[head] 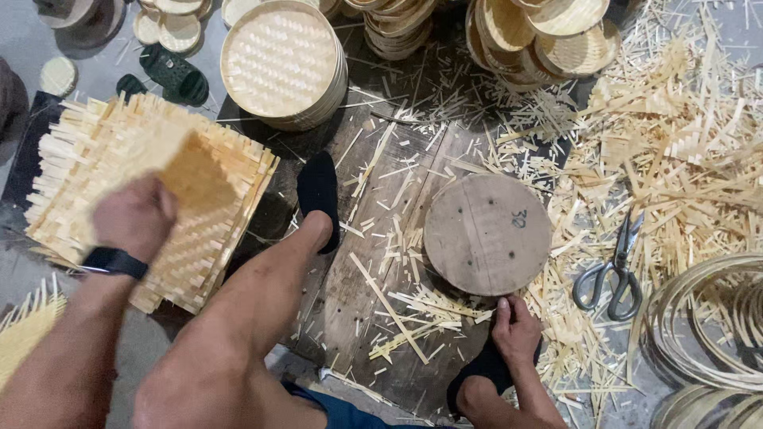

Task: The person assembles bamboo steamer bases by fitting a woven bamboo mat into a circular frame and trimming the excess material with scissors.

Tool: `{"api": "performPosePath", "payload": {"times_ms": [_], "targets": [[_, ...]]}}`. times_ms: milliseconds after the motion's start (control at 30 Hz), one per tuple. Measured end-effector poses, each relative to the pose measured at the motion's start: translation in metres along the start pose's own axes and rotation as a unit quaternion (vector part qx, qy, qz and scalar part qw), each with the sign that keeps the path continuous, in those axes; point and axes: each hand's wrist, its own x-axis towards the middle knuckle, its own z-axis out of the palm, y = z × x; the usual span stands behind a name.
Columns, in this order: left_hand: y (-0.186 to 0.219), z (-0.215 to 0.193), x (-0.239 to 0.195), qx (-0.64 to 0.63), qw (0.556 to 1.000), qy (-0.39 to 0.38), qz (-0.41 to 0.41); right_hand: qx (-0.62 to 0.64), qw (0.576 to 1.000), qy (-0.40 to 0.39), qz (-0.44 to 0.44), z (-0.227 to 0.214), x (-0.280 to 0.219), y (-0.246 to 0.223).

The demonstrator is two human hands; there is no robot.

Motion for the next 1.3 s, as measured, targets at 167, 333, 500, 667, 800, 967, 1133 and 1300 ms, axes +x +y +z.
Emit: {"api": "performPosePath", "payload": {"times_ms": [167,333,500,667,800,967,1133,1300], "targets": [[0.073,-0.11,0.04,-0.01,0.989,0.039,0.145,0.057,0.998,0.018,-0.001,0.001,-0.008,0.006],[0.222,-0.095,0.027,-0.251,0.88,0.031,0.402,0.255,0.954,-0.005,0.156,-0.015,0.015,0.004],[0.378,-0.014,-0.043,-0.24,0.786,-0.126,0.556,0.546,0.778,-0.021,0.31,-0.066,0.065,-0.004],[0.412,0.055,-0.084,-0.389,0.75,-0.131,0.519,0.413,0.875,-0.065,0.245,-0.069,0.093,-0.01],[0.388,0.127,-0.036,-0.223,0.91,-0.314,0.153,0.316,0.922,-0.041,0.22,-0.052,0.094,0.002],[0.347,0.212,0.005,-0.56,0.734,-0.317,-0.217,0.374,0.9,0.012,0.224,-0.04,0.096,0.004],[0.338,0.251,-0.007,-0.596,0.689,-0.338,-0.236,0.376,0.896,0.029,0.234,-0.039,0.097,-0.004],[0.345,0.221,-0.003,-0.626,0.664,-0.324,-0.252,0.371,0.906,0.053,0.198,-0.039,0.099,-0.009]]}}
